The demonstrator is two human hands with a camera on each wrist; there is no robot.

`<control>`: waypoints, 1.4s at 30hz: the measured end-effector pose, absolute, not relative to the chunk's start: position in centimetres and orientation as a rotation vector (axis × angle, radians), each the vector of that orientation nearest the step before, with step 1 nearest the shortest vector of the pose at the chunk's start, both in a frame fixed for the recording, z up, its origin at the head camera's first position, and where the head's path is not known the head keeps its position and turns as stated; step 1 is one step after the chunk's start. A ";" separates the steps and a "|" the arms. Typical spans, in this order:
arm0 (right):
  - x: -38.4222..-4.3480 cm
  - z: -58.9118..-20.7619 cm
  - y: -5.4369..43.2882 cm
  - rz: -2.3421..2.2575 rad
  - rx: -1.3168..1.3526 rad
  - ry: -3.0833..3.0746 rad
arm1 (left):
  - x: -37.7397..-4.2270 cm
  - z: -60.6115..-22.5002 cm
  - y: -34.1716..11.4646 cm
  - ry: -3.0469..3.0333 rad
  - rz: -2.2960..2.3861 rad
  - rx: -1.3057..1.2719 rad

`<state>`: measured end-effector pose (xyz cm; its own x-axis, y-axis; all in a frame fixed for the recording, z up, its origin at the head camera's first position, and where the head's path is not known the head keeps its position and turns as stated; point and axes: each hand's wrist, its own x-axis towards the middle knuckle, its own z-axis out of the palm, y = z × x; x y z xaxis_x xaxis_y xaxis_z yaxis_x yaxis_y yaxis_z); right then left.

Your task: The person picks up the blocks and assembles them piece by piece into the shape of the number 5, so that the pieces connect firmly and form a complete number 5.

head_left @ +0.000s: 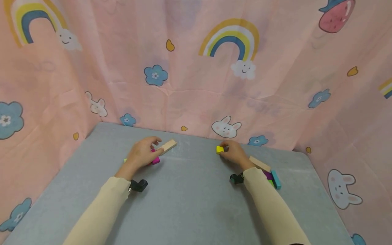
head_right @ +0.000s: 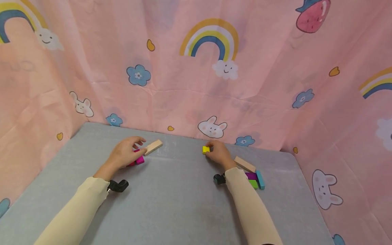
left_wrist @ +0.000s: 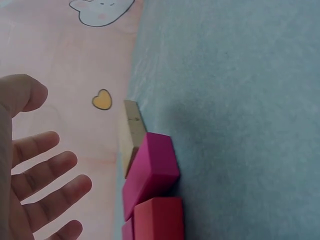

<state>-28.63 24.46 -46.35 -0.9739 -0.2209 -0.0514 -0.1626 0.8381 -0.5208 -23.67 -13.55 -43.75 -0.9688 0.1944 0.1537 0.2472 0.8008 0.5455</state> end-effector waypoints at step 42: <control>-28.7 -46.1 24.0 -0.758 -0.112 2.895 | -28.6 -45.6 -11.5 -3.115 -0.923 -0.400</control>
<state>-28.70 24.02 -46.14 -0.9865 -0.1089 -0.1224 -0.0350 0.8699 -0.4919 -28.65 -11.51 -45.63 -0.9616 0.2686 -0.0565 0.1945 0.8121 0.5502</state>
